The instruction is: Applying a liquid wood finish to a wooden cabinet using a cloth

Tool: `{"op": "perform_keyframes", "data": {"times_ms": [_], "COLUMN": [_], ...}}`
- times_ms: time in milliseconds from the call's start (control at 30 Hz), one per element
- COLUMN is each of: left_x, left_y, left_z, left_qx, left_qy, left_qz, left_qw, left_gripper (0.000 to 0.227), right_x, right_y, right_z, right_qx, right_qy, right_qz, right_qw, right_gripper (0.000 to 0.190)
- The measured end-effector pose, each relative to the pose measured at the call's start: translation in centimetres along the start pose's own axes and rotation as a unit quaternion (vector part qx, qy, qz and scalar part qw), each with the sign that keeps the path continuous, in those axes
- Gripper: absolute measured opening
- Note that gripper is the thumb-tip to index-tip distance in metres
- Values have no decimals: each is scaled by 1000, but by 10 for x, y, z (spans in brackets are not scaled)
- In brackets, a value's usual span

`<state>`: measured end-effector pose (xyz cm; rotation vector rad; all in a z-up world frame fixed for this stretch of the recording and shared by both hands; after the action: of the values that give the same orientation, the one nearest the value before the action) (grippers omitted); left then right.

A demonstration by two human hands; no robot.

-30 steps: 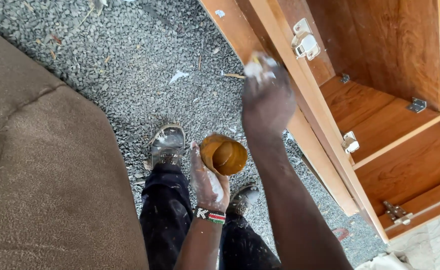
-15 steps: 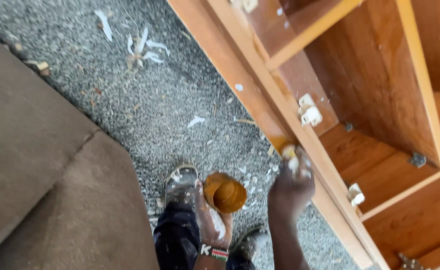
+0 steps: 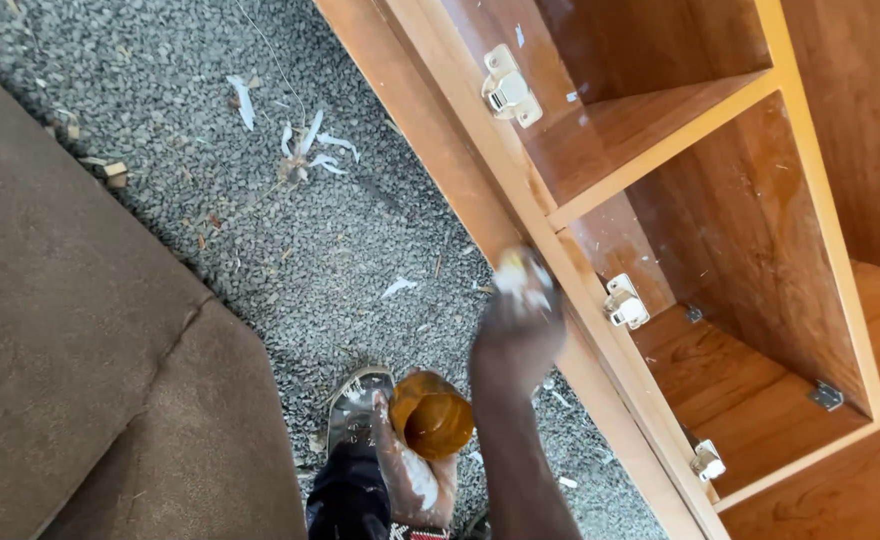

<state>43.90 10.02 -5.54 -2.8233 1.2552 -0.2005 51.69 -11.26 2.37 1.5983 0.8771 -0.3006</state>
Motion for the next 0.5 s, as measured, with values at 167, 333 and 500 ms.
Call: {"op": "perform_keyframes", "data": {"times_ms": [167, 333, 500], "left_x": [-10, -10, -8], "left_y": [19, 35, 30], "left_z": [-7, 2, 0], "left_qx": [-15, -23, -27], "left_qy": [-11, 27, 16], "left_qz": [3, -2, 8], "left_qw": [1000, 999, 999], "left_gripper": [79, 81, 78], "right_x": [-11, -154, -167], "right_y": [-4, -106, -136], "right_z": [12, -12, -39], "right_qx": [-149, -8, 150], "right_qy": [81, 48, -165], "right_qz": [-203, -291, 114], "right_qw": [964, 955, 968], "right_gripper": [41, 41, 20]}}
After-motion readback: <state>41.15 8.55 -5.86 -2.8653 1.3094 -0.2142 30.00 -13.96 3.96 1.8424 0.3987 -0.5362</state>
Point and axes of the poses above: each hand's wrist, its own z-axis towards the middle knuckle, its own x-axis out of the palm, y = z × x, the point moved 10 cm from there along z, towards the middle knuckle, and after that the axes turned 11 degrees about z, right-handed, at the moved point
